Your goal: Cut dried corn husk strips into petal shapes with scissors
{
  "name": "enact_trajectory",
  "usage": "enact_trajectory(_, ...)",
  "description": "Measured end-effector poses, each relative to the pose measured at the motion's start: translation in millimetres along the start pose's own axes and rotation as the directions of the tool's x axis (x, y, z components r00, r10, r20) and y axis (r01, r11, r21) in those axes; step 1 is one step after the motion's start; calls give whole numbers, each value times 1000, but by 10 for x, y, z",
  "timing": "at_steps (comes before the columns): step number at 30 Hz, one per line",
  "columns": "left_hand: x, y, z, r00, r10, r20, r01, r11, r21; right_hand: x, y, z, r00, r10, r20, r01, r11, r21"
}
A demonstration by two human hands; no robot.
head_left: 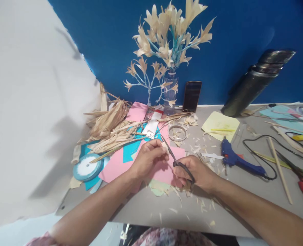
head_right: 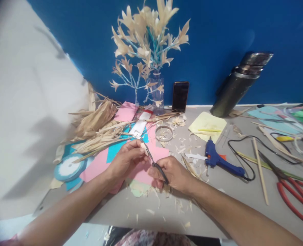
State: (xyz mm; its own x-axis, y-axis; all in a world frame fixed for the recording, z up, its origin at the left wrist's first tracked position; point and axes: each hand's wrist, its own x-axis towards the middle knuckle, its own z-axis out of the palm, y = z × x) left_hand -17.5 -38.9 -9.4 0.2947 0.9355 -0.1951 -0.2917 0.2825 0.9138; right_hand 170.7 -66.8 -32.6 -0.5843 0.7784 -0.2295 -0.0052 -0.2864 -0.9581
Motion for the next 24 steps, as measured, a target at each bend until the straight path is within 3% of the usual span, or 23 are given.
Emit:
enact_trajectory(12,-11,27,-12,999,27,27,-28,999,43,2,1,39,994,90,-57,-84,990,110)
enact_trajectory(16,-10,14,-23,999,16,52,-19,998,67,15,-45,-12,996,48,-75,-42,996,83)
enact_trajectory(20,13,16,-50,999,-15,30,13,999,38,9,-80,-95,999,-32,-8,32,999,-27)
enact_trajectory(24,31,71,-61,997,-11,71,16,998,-58,-19,-101,-145,996,4,88,0,999,-49)
